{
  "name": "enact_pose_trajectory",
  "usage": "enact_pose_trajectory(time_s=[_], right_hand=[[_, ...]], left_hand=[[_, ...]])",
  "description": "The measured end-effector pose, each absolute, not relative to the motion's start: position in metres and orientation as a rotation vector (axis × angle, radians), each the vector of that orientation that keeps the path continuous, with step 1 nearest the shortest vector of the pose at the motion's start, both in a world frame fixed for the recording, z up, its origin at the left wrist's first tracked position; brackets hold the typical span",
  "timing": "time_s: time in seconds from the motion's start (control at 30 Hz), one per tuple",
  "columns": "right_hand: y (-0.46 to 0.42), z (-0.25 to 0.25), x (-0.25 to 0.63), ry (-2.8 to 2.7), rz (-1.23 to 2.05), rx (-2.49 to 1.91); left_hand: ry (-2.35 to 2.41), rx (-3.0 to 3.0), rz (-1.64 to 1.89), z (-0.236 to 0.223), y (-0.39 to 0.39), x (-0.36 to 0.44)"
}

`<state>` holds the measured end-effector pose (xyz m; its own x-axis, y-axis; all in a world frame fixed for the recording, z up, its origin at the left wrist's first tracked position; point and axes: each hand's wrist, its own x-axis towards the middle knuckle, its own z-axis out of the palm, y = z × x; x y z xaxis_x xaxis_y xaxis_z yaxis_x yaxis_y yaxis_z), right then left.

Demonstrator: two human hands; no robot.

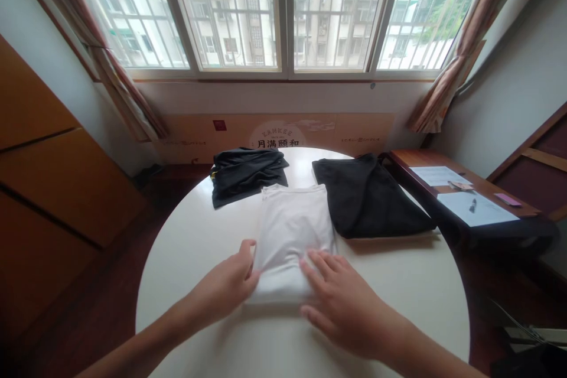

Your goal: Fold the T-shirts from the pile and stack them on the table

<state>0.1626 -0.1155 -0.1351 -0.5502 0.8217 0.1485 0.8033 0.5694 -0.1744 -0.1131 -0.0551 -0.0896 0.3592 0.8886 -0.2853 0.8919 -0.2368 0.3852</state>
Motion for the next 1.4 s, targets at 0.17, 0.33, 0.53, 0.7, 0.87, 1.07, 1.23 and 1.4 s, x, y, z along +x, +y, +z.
enact_pose_trajectory(time_s=[0.17, 0.33, 0.53, 0.7, 0.87, 1.07, 1.23, 1.4], right_hand=[[-0.139, -0.109, 0.150, -2.550, 0.165, -1.358], [-0.121, -0.115, 0.121, -2.686, 0.366, -1.083], [-0.123, -0.126, 0.124, -2.739, 0.571, -0.988], [-0.124, -0.142, 0.122, -2.818, 0.382, -0.775], [-0.127, -0.161, 0.115, -2.833, 0.046, -0.677], [-0.136, -0.171, 0.109, -2.794, -0.213, -0.657], [-0.142, -0.159, 0.121, -2.570, -0.009, -0.707], [-0.125, -0.141, 0.164, -1.639, 0.419, -1.540]], left_hand=[[1.480, 2.525, 0.149, -0.076, -0.080, -0.101], [0.894, 2.752, 0.249, -0.095, -0.004, -0.064], [1.474, 2.598, 0.075, -0.125, 0.090, -0.063], [1.256, 2.806, 0.285, -0.114, 0.076, -0.036], [0.793, 2.794, 0.097, -0.130, 0.059, 0.014], [1.601, 2.634, 0.292, -0.133, 0.110, 0.038], [1.682, 2.645, 0.405, -0.108, 0.111, 0.009], [1.870, 2.344, 0.198, -0.099, 0.074, -0.068]])
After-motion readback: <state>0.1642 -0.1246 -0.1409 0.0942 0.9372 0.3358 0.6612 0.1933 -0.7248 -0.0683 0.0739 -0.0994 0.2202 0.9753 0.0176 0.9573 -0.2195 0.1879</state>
